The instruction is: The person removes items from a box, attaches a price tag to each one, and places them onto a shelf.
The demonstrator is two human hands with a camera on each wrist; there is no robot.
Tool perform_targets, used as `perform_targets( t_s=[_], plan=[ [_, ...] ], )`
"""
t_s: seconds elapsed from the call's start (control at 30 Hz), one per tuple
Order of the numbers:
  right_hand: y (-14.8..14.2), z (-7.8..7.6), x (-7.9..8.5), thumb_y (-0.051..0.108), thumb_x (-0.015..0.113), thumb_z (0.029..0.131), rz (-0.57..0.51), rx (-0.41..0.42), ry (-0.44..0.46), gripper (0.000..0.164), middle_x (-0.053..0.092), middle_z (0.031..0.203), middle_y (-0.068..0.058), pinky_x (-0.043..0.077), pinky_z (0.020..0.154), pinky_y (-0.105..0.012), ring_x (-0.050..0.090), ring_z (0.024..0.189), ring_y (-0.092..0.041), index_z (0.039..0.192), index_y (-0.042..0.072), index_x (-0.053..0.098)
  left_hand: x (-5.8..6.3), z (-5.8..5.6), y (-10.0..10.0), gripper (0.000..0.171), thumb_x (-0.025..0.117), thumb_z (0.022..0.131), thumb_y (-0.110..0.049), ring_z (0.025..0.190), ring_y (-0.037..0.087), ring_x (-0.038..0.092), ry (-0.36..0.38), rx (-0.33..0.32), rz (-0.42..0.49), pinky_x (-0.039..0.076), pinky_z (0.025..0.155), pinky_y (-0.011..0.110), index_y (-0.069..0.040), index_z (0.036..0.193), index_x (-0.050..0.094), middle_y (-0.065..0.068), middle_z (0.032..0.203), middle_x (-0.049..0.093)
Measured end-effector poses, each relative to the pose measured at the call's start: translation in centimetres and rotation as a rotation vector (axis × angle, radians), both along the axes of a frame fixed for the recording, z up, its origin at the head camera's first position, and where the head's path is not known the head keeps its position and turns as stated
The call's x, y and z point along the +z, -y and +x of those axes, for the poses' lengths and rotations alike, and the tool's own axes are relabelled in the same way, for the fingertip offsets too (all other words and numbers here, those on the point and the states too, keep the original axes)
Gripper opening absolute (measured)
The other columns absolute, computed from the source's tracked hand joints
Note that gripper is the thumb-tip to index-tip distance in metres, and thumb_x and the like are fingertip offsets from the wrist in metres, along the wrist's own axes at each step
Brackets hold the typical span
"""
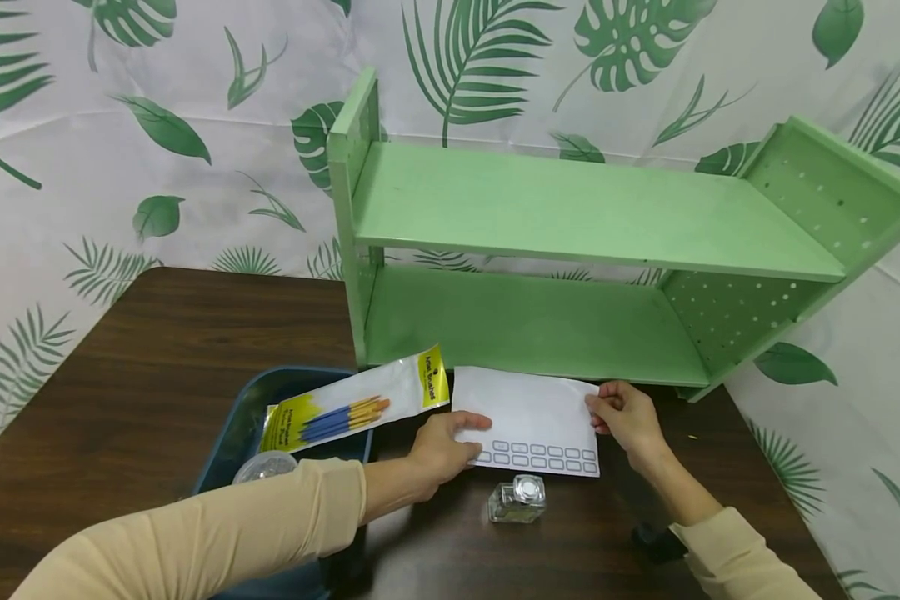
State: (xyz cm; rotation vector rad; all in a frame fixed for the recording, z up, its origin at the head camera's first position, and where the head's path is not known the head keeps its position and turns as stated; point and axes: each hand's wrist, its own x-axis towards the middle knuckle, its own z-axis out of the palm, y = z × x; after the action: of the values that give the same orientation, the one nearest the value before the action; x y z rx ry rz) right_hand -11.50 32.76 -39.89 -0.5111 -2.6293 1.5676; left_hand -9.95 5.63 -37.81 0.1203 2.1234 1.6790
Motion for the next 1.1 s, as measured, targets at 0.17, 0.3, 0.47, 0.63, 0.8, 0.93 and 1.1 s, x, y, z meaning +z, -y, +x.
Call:
perform_targets(
  t_s=[0.17, 0.3, 0.47, 0.63, 0.8, 0.93, 1.1],
  plan=[
    [0.08, 0.01, 0.07, 0.007, 0.057, 0.093, 0.005, -0.004, 0.005, 0.023, 0.055, 0.072, 0.000, 0.051, 0.055, -0.022, 0.054, 0.059, -0.004, 0.107, -0.008, 0.046, -0.03, -0.14, -0.06, 0.031, 0.058, 0.082, 0.010, 0.070, 0.011, 0.055, 0.014, -0.006, -0.012, 0.051, 0.061, 0.029, -0.003, 0.109, 0.066, 0.010, 0.099, 0.063],
    [0.07, -0.02, 0.05, 0.007, 0.057, 0.093, -0.003, -0.005, 0.006, 0.024, 0.055, 0.072, 0.000, 0.051, 0.055, -0.021, 0.054, 0.059, -0.005, 0.108, -0.009, 0.046, -0.15, -0.16, -0.11, 0.031, 0.059, 0.081, 0.011, 0.073, 0.012, 0.059, 0.025, -0.005, 0.011, 0.055, 0.065, 0.031, -0.001, 0.108, 0.066, 0.011, 0.095, 0.062],
    [-0.14, -0.06, 0.03, 0.008, 0.056, 0.093, -0.020, -0.009, 0.013, 0.025, 0.055, 0.074, 0.001, 0.052, 0.057, -0.021, 0.054, 0.061, -0.005, 0.110, -0.008, 0.046, -0.10, -0.09, -0.07, 0.028, 0.061, 0.081, 0.011, 0.075, 0.013, 0.062, 0.035, -0.026, 0.013, 0.056, 0.069, 0.032, -0.001, 0.105, 0.068, 0.011, 0.096, 0.064],
    [-0.27, -0.11, 0.26, 0.009, 0.056, 0.093, -0.055, 0.006, 0.007, 0.028, 0.055, 0.073, 0.003, 0.051, 0.057, -0.020, 0.054, 0.060, -0.004, 0.111, -0.009, 0.045, 0.12, -0.23, 0.05, 0.026, 0.060, 0.083, 0.009, 0.073, 0.011, 0.058, 0.055, -0.053, -0.028, 0.052, 0.061, 0.028, -0.003, 0.104, 0.070, 0.008, 0.098, 0.064],
    [-0.40, -0.08, 0.46, 0.009, 0.057, 0.093, -0.125, 0.017, 0.000, 0.028, 0.054, 0.070, 0.007, 0.050, 0.055, -0.018, 0.054, 0.060, -0.003, 0.110, -0.009, 0.044, 0.14, -0.44, 0.17, 0.026, 0.059, 0.084, 0.009, 0.072, 0.011, 0.056, 0.073, -0.065, -0.034, 0.052, 0.062, 0.028, -0.004, 0.103, 0.071, 0.008, 0.097, 0.063],
    [-0.45, -0.08, 0.50, 0.007, 0.056, 0.093, -0.159, 0.012, 0.006, 0.026, 0.054, 0.069, 0.008, 0.049, 0.055, -0.017, 0.054, 0.060, -0.002, 0.110, -0.009, 0.044, 0.14, -0.47, 0.19, 0.025, 0.058, 0.084, 0.010, 0.073, 0.011, 0.058, 0.083, -0.066, -0.023, 0.055, 0.066, 0.030, -0.003, 0.101, 0.071, 0.007, 0.094, 0.063],
    [-0.37, -0.19, 0.40, 0.006, 0.056, 0.092, -0.196, 0.003, 0.008, 0.024, 0.054, 0.068, 0.008, 0.049, 0.054, -0.017, 0.053, 0.059, -0.002, 0.108, -0.008, 0.044, 0.19, -0.45, 0.13, 0.023, 0.058, 0.084, 0.010, 0.074, 0.012, 0.059, 0.083, -0.063, -0.020, 0.055, 0.067, 0.031, -0.002, 0.099, 0.071, 0.008, 0.090, 0.064]
  ],
)
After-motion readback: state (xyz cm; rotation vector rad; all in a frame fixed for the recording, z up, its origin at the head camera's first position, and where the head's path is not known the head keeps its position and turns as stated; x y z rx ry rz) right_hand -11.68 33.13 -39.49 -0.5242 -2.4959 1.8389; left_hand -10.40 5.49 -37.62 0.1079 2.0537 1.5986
